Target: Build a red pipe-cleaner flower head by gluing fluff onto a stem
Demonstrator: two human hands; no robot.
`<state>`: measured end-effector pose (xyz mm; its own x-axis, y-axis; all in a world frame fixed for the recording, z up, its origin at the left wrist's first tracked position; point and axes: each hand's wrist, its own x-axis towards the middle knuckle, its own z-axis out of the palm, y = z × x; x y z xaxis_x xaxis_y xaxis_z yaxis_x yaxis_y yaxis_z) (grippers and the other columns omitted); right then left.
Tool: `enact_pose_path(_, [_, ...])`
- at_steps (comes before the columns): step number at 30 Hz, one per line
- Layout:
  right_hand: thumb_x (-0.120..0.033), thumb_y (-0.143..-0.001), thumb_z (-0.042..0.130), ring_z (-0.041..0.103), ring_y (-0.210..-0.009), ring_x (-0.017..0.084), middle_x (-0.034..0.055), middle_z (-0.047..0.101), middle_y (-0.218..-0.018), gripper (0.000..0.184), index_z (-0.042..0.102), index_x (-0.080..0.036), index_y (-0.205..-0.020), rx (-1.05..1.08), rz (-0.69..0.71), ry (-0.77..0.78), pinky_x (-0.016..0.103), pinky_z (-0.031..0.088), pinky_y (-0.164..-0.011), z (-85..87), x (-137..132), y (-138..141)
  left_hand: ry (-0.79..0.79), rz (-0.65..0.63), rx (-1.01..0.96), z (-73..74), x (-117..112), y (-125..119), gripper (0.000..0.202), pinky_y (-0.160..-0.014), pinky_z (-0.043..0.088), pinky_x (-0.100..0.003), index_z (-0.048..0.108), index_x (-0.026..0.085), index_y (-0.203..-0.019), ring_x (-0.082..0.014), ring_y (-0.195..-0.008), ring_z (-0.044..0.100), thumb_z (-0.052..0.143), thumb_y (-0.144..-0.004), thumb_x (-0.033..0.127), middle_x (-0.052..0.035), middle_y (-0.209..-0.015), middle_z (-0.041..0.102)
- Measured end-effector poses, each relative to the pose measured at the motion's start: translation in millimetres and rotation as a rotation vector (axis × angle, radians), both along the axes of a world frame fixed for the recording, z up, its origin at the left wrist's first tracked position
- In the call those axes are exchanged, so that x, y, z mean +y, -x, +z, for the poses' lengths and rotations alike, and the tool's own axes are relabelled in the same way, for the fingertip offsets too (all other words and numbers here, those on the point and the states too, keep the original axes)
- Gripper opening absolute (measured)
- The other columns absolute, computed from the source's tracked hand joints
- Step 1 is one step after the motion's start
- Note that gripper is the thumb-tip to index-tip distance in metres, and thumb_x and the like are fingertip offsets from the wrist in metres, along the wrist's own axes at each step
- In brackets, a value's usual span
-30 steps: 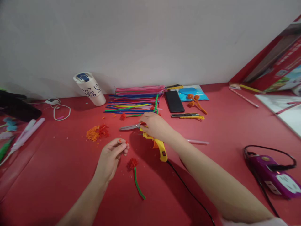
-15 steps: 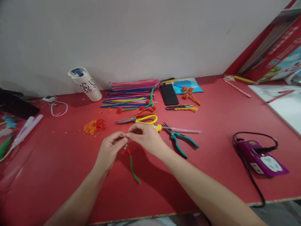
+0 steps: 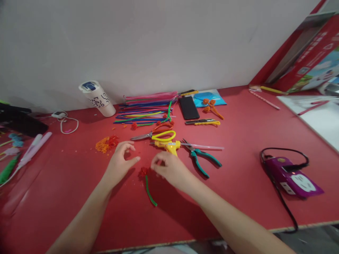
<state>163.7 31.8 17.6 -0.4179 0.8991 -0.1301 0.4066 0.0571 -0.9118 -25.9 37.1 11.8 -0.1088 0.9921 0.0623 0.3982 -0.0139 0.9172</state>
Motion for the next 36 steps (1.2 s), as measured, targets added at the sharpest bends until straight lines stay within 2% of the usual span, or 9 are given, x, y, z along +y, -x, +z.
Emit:
enact_pose_path(2, [-0.009, -0.072, 0.058, 0.058, -0.07, 0.013, 0.0019, 0.06, -0.076, 0.01, 0.063, -0.017, -0.068, -0.087, 0.074, -0.032, 0.026, 0.045, -0.068, -9.8, -15, 3, 0.049, -0.023, 0.014, -6.3, 0, 6, 0.028, -0.083, 0.043, -0.032, 0.065, 0.022, -0.087, -0.0201, -0.088, 0.057, 0.069, -0.06, 0.016, -0.004, -0.097, 0.061])
enact_pose_path(5, [-0.007, -0.072, 0.059, 0.056, -0.071, 0.013, 0.0032, 0.059, -0.084, 0.013, 0.067, -0.018, -0.071, -0.189, 0.133, -0.067, 0.025, 0.043, -0.069, -24.0, -31, 14, 0.16, -0.162, 0.025, -12.4, -6, 8, 0.017, -0.068, 0.045, -0.03, 0.069, 0.022, -0.084, -0.0179, -0.066, 0.057, 0.065, -0.067, 0.022, -0.0032, -0.079, 0.066])
enact_pose_path(9, [-0.004, -0.073, 0.056, 0.056, -0.072, 0.013, 0.0054, 0.059, -0.09, 0.02, 0.069, -0.018, -0.076, -0.264, 0.107, -0.107, 0.025, 0.042, -0.066, -34.6, -37, 25, 0.21, -0.282, 0.044, -15.2, -13, 2, 0.018, -0.066, 0.045, -0.029, 0.073, 0.022, -0.081, -0.0194, -0.069, 0.059, 0.064, -0.066, 0.02, -0.0048, -0.083, 0.07])
enact_pose_path(15, [-0.002, -0.073, 0.055, 0.061, -0.079, 0.015, 0.0044, 0.064, -0.086, 0.02, 0.067, -0.018, -0.073, -0.191, 0.051, -0.118, 0.024, 0.044, -0.071, -37.7, -33, 23, 0.239, -0.272, -0.012, -15.9, -10, -8, 0.012, -0.067, 0.044, -0.029, 0.069, 0.021, -0.072, -0.0191, -0.068, 0.059, 0.059, -0.067, 0.017, -0.0024, -0.071, 0.068])
enact_pose_path(18, [-0.003, -0.074, 0.054, 0.062, -0.073, 0.015, 0.0026, 0.067, -0.077, 0.018, 0.065, -0.018, -0.071, -0.107, 0.008, -0.131, 0.023, 0.046, -0.067, -32.5, -30, 20, 0.228, -0.246, -0.083, -10.7, -7, -8, 0.008, -0.068, 0.043, -0.027, 0.068, 0.019, -0.073, -0.0175, -0.068, 0.058, 0.062, -0.071, 0.024, -0.0012, -0.071, 0.066])
enact_pose_path(21, [-0.006, -0.077, 0.054, 0.062, -0.072, 0.015, 0.0017, 0.067, -0.073, 0.016, 0.062, -0.019, -0.072, -0.003, -0.024, -0.19, 0.025, 0.047, -0.069, -17.3, -26, 14, 0.226, -0.219, -0.17, -0.3, -7, -8, 0.022, -0.063, 0.043, -0.025, 0.068, 0.018, -0.084, -0.015, -0.064, 0.055, 0.058, -0.079, 0.037, 0.0002, -0.068, 0.062])
enact_pose_path(25, [-0.013, -0.082, 0.054, 0.063, -0.076, 0.015, 0.0014, 0.068, -0.078, 0.014, 0.062, -0.021, -0.074, 0.143, 0.022, -0.301, 0.026, 0.048, -0.075, 10.0, -20, 3, 0.337, -0.278, -0.643, 16.8, -12, -10, 0.029, -0.064, 0.043, -0.023, 0.069, 0.018, -0.097, -0.0131, -0.066, 0.056, 0.063, -0.077, 0.039, -0.0013, -0.077, 0.065])
enact_pose_path(28, [-0.016, -0.083, 0.056, 0.063, -0.074, 0.014, 0.0014, 0.068, -0.078, 0.013, 0.064, -0.021, -0.074, 0.203, 0.079, -0.38, 0.025, 0.048, -0.072, 22.7, -18, -2, 0.356, -0.354, -0.757, 26.2, -17, -14, 0.037, -0.069, 0.044, -0.025, 0.071, 0.017, -0.098, -0.017, -0.074, 0.059, 0.069, -0.071, 0.042, -0.0057, -0.084, 0.068])
enact_pose_path(36, [-0.012, -0.084, 0.059, 0.058, -0.076, 0.012, 0.0004, 0.064, -0.076, 0.011, 0.063, -0.02, -0.078, 0.204, 0.123, -0.599, 0.024, 0.046, -0.073, 23.0, -17, -8, 0.004, -0.488, -0.762, 34.5, -19, -21, 0.025, -0.083, 0.043, -0.028, 0.075, 0.022, -0.088, -0.0198, -0.092, 0.057, 0.076, -0.068, 0.036, -0.005, -0.092, 0.064])
